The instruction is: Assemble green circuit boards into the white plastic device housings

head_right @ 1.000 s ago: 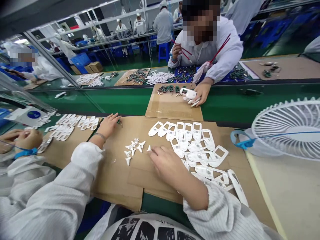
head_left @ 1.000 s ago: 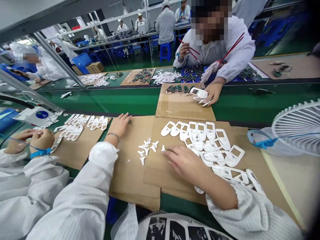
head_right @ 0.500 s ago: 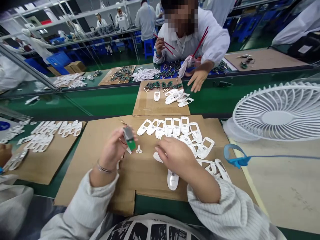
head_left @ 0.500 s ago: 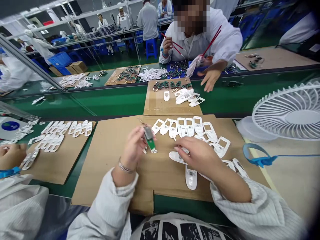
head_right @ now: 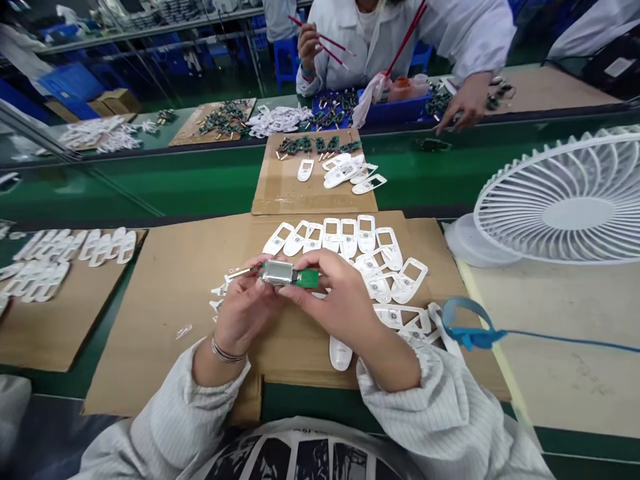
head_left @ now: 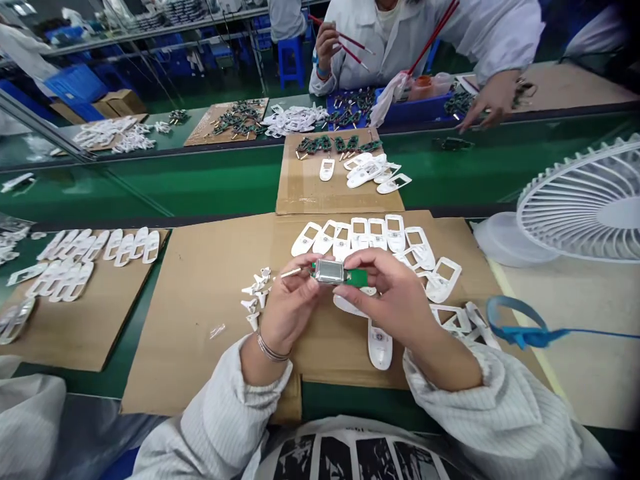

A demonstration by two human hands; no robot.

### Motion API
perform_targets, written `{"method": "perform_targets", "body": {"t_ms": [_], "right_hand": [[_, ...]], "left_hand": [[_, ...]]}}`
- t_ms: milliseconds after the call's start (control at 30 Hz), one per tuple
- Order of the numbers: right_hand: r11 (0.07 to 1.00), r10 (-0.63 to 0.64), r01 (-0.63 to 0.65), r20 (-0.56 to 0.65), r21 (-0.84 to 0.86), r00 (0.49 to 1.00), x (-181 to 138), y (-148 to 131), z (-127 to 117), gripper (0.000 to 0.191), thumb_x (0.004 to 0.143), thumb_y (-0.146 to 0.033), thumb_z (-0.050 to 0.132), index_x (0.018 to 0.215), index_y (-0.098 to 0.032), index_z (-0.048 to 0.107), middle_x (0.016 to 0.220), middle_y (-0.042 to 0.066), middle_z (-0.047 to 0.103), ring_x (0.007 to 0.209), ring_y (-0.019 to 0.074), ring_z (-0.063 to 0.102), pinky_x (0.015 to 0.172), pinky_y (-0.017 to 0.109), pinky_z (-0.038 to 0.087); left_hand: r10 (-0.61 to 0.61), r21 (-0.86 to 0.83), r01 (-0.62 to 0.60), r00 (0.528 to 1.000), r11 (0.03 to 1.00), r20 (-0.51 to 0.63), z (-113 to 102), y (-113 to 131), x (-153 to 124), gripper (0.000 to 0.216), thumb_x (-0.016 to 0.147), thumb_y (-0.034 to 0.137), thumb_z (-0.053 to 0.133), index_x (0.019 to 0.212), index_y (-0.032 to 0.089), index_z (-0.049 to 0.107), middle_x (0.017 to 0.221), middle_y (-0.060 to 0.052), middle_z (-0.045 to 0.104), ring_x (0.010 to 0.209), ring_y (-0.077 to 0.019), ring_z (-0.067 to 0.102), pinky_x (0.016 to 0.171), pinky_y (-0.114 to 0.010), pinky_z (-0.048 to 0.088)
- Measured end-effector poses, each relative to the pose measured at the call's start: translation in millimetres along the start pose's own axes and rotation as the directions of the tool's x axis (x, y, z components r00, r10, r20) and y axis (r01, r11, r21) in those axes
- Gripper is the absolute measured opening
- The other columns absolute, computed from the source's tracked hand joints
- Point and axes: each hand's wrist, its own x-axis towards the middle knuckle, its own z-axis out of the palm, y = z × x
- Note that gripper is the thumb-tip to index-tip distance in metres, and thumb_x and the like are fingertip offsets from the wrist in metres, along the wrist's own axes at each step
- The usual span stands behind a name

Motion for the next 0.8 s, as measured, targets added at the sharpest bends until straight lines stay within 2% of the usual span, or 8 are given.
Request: {"method": "perform_targets", "body": {"t_ms": [100,167,300,433,500,600,700,800], "right_hand": [[0.975,-0.032,0.027,0.021,0.219,0.999,3.3,3.7,-6.3,0.017,0.077,-0.024,0.075,0.090,-0.023,0.065,0.095,0.003,0.068,0.087,0.0156,0.067,0.071,0.027,0.058],[0.954,-0.052,0.038,0.040,0.297,0.998,4.7,5.7,-10.9,0.012,0.076,-0.021,0.075,0.085,-0.022,0.067,0.091,0.003,0.070,0.089,0.0162,0.067,0.074,0.028,0.058],[0.944,0.035,-0.050,0.050,0.327,0.998,5.2,6.6,-15.9,0.010,0.079,-0.023,0.074,0.088,-0.022,0.069,0.084,0.002,0.071,0.078,0.0148,0.068,0.065,0.026,0.058],[0.950,0.094,-0.124,0.114,0.286,0.989,3.1,5.0,-14.4,0.015,0.081,-0.024,0.071,0.096,-0.023,0.068,0.083,0.001,0.070,0.068,0.0128,0.068,0.057,0.024,0.058],[0.965,0.097,-0.124,0.122,0.231,0.988,2.3,5.4,-12.6,0.015,0.081,-0.026,0.071,0.096,-0.022,0.069,0.085,0.002,0.069,0.065,0.0128,0.067,0.055,0.025,0.058],[0.973,0.142,-0.139,0.001,0.182,0.990,3.2,8.5,-11.6,0.016,0.080,-0.025,0.072,0.096,-0.023,0.070,0.087,0.002,0.070,0.065,0.0127,0.067,0.057,0.025,0.060],[0.927,0.225,-0.168,-0.137,0.335,0.965,6.0,13.1,-11.2,0.015,0.075,-0.023,0.076,0.087,-0.024,0.068,0.078,-0.002,0.068,0.060,0.0100,0.065,0.056,0.022,0.060],[0.796,0.330,-0.242,-0.062,0.556,0.942,6.7,15.9,-6.3,0.018,0.071,-0.024,0.080,0.080,-0.023,0.064,0.073,-0.005,0.065,0.059,0.0073,0.064,0.058,0.018,0.060]], "left_hand": [[-0.013,-0.031,0.014,0.999,0.999,0.040,-3.7,5.5,-0.1,0.029,0.073,0.022,0.061,0.101,0.021,0.069,0.105,-0.006,0.069,0.092,-0.0195,0.063,0.077,-0.032,0.054],[-0.096,-0.078,0.100,0.994,0.992,0.050,-5.5,10.0,1.2,0.028,0.072,0.020,0.054,0.094,0.019,0.071,0.098,-0.006,0.071,0.085,-0.0203,0.065,0.069,-0.033,0.056],[-0.276,-0.106,0.292,0.950,0.950,0.147,-7.0,14.3,4.0,0.032,0.071,0.028,0.052,0.093,0.015,0.072,0.090,-0.010,0.071,0.073,-0.0223,0.066,0.058,-0.033,0.056],[-0.349,-0.004,0.357,0.915,0.934,0.202,-4.2,9.7,3.0,0.042,0.086,0.047,0.050,0.094,0.012,0.070,0.084,-0.011,0.071,0.072,-0.0209,0.067,0.063,-0.031,0.056],[-0.355,0.084,0.345,0.914,0.935,0.197,-2.0,6.9,1.5,0.033,0.088,0.043,0.055,0.097,0.013,0.067,0.083,-0.010,0.072,0.072,-0.0200,0.068,0.065,-0.029,0.055],[-0.335,0.119,0.320,0.930,0.940,0.148,-1.1,6.2,-0.3,0.022,0.089,0.034,0.059,0.100,0.015,0.065,0.084,-0.009,0.072,0.068,-0.0160,0.068,0.063,-0.025,0.053],[-0.200,0.033,0.197,0.970,0.980,0.142,-1.9,6.7,-0.8,0.031,0.088,0.041,0.060,0.109,0.018,0.064,0.094,-0.010,0.073,0.074,-0.0167,0.068,0.068,-0.027,0.054],[-0.015,0.000,0.015,0.993,1.000,0.115,-1.1,1.6,-0.8,0.032,0.080,0.033,0.072,0.110,0.026,0.066,0.098,-0.004,0.071,0.079,-0.0146,0.066,0.070,-0.025,0.055]]}}
